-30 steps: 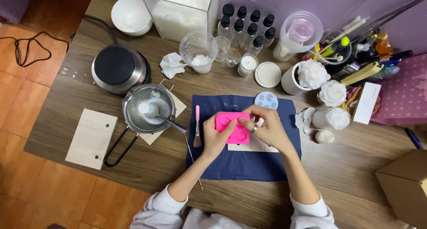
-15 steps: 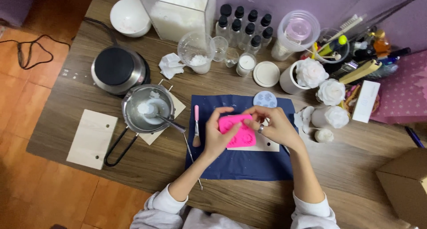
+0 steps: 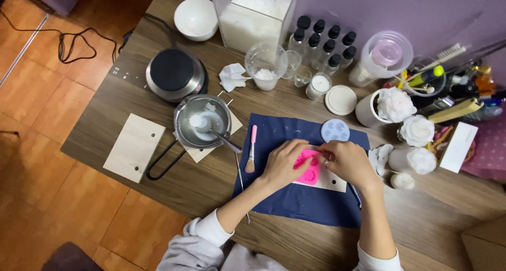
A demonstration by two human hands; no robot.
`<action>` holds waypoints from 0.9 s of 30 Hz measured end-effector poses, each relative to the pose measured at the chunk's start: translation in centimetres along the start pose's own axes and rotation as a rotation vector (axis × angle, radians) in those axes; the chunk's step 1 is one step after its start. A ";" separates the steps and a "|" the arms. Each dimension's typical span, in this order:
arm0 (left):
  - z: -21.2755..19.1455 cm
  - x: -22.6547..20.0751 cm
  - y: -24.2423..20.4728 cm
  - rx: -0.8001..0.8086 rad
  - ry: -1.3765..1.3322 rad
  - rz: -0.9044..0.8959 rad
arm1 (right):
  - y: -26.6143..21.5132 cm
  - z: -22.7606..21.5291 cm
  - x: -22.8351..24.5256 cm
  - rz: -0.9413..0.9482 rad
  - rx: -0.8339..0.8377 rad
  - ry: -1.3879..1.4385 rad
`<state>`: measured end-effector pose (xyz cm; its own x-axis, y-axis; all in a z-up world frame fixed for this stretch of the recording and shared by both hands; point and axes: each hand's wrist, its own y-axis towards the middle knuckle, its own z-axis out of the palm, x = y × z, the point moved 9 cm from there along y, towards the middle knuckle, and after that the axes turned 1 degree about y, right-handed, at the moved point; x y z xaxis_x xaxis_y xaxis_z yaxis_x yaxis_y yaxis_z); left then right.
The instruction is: The person is demolding small decorative wax pieces from a pink silicone mold and stirring wax in a small melting pot using a spoon.
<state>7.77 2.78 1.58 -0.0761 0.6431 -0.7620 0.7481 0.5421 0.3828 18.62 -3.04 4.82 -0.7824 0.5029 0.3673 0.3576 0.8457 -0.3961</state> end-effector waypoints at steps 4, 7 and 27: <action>-1.2 -2.3 0.0 -0.056 0.166 0.185 | -0.2 -0.3 0.3 -0.009 -0.120 -0.027; -4.6 -5.6 -0.7 -0.073 0.148 0.258 | -0.3 0.4 1.0 -0.128 -0.268 0.002; -26.1 9.3 -9.2 -0.087 0.702 -0.600 | -1.4 2.6 17.8 -0.473 -0.061 0.199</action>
<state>-17.06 17.92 4.60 -0.8377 0.4066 -0.3647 0.4046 0.9105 0.0859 2.82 4.26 9.74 -0.7554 0.0826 0.6500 0.0222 0.9947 -0.1006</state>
